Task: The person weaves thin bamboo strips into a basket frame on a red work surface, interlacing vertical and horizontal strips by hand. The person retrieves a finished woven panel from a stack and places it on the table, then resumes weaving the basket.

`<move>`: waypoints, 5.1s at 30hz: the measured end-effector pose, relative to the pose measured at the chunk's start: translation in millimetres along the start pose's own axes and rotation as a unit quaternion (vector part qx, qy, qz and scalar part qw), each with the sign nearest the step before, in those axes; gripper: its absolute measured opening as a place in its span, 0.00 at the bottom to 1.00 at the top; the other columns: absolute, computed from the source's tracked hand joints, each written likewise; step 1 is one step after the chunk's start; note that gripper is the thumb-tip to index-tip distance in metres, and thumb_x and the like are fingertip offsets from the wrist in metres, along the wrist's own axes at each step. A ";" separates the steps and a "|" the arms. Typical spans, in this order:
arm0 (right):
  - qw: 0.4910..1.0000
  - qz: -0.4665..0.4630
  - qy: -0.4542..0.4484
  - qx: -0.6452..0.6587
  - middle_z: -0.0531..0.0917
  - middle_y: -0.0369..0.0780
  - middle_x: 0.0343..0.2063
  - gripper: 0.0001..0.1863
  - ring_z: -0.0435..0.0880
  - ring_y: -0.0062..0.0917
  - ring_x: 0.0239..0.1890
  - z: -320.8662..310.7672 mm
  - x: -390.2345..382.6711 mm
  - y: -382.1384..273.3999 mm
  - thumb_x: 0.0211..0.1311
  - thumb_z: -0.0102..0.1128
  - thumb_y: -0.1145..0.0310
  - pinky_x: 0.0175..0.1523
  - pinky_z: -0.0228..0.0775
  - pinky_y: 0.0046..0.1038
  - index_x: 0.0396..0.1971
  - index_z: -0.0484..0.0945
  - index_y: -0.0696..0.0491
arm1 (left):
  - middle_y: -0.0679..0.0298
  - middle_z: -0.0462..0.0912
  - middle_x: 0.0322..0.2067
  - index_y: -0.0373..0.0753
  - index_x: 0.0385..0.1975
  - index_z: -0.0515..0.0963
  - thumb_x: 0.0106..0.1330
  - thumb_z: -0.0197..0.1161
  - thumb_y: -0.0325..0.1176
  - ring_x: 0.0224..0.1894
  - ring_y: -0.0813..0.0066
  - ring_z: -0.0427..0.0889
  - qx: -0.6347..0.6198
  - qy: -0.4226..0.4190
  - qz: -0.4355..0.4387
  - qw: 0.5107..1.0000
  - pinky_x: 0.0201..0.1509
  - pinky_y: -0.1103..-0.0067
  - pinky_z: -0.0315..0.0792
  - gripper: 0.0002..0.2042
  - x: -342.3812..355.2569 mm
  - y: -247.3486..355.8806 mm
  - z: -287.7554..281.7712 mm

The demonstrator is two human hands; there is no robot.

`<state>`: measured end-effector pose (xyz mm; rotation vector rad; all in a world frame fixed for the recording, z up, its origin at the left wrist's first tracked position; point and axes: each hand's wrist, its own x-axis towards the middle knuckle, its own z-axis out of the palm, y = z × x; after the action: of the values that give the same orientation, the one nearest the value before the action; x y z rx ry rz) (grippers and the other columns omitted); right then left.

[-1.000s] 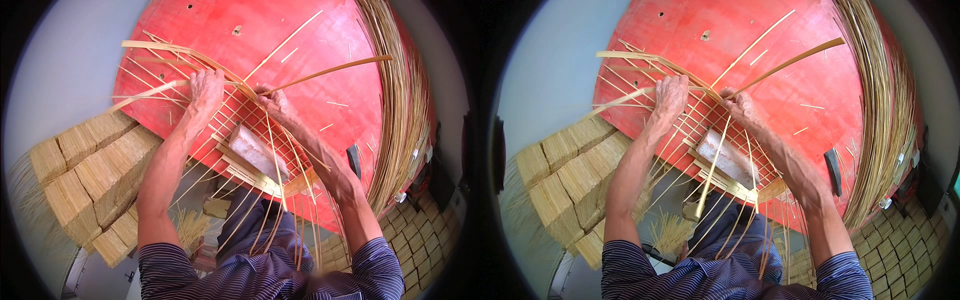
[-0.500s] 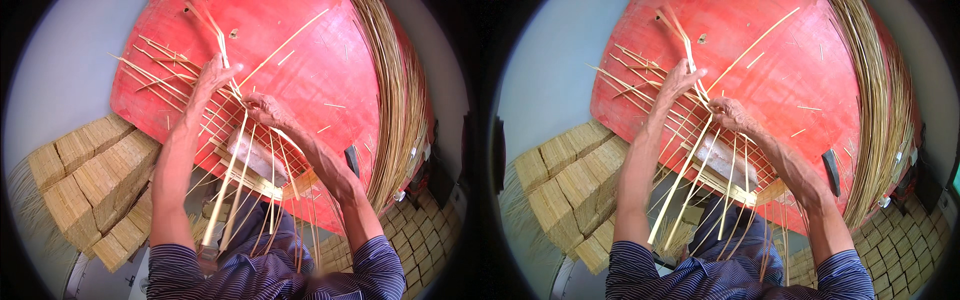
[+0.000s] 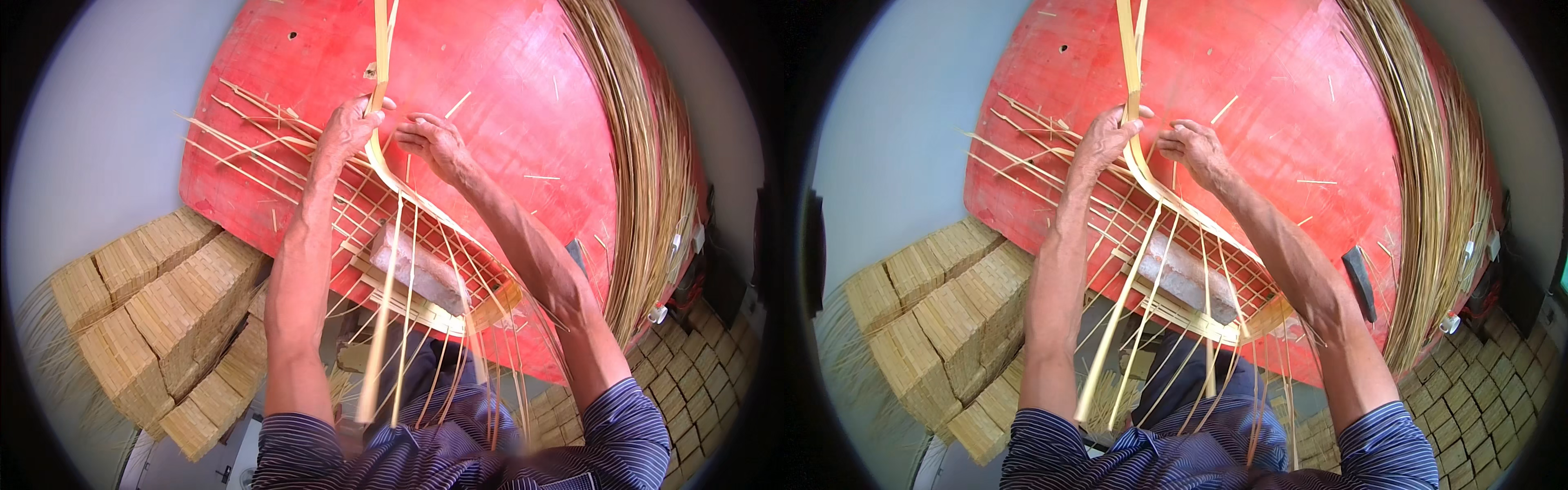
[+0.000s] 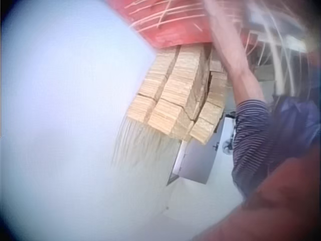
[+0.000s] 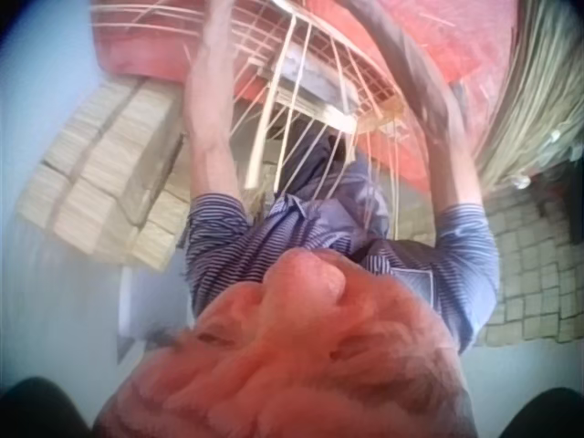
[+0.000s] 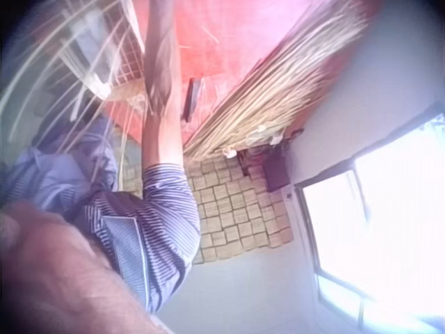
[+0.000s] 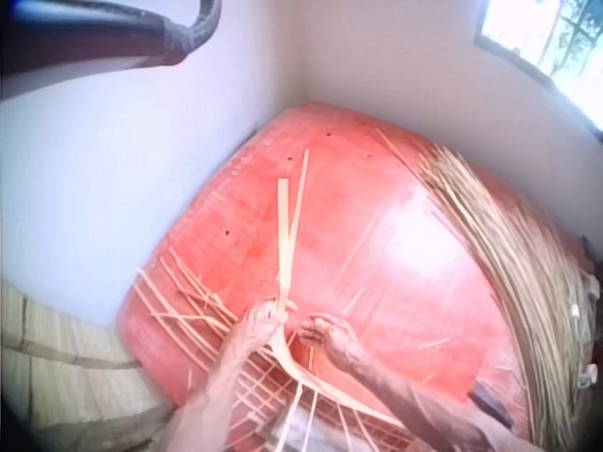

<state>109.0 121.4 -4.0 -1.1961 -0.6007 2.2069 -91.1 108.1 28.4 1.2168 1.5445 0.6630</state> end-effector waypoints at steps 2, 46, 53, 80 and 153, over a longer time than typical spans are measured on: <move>1.000 -0.004 -0.013 -0.025 0.75 0.56 0.56 0.26 0.77 0.42 0.59 10.6 0.5 -3.3 0.75 0.45 0.63 0.66 0.70 0.40 0.63 0.63 0.68 | 0.64 0.82 0.38 0.40 0.49 0.80 0.66 0.59 0.33 0.44 0.76 0.79 0.010 -0.019 0.057 0.998 0.49 0.75 0.74 0.14 -0.6 2.9 -5.2; 0.946 0.035 -0.166 -0.277 0.84 0.41 0.42 0.17 0.84 0.30 0.46 -8.9 3.9 5.1 0.66 0.58 0.64 0.54 0.77 0.32 0.48 0.78 0.61 | 0.48 0.84 0.31 0.29 0.37 0.79 0.55 0.71 0.33 0.35 0.53 0.84 0.050 0.486 -0.119 0.864 0.40 0.64 0.76 0.15 -71.8 -74.7 150.9; 0.946 0.040 -0.089 -0.309 0.82 0.42 0.44 0.21 0.84 0.30 0.45 -88.4 -24.0 -100.8 0.67 0.60 0.61 0.52 0.79 0.32 0.54 0.74 0.58 | 0.40 0.80 0.41 0.24 0.46 0.70 0.46 0.73 0.31 0.45 0.46 0.82 -0.124 0.317 -0.236 0.910 0.50 0.64 0.78 0.28 -69.4 -86.6 133.9; 0.857 -0.047 0.193 -0.476 0.81 0.50 0.26 0.27 0.88 0.37 0.29 -69.8 33.7 -18.9 0.66 0.63 0.54 0.27 0.86 0.30 0.29 0.71 0.68 | 0.33 0.72 0.54 0.22 0.52 0.70 0.52 0.52 0.15 0.61 0.41 0.71 -0.157 0.171 -0.142 0.962 0.65 0.63 0.67 0.23 -32.4 -114.6 165.2; 0.863 -0.069 0.185 -0.465 0.81 0.45 0.15 0.12 0.86 0.27 0.18 66.5 -38.2 39.4 0.62 0.58 0.70 0.24 0.80 0.29 0.29 0.82 0.66 | 0.60 0.82 0.35 0.38 0.66 0.64 0.65 0.56 0.29 0.30 0.75 0.82 -0.227 0.115 -0.264 0.930 0.35 0.74 0.79 0.27 -14.3 -59.2 -13.6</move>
<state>59.3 59.0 28.5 -1.8873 -1.6106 1.4647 -125.9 77.0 -13.0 0.3586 1.6920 0.7575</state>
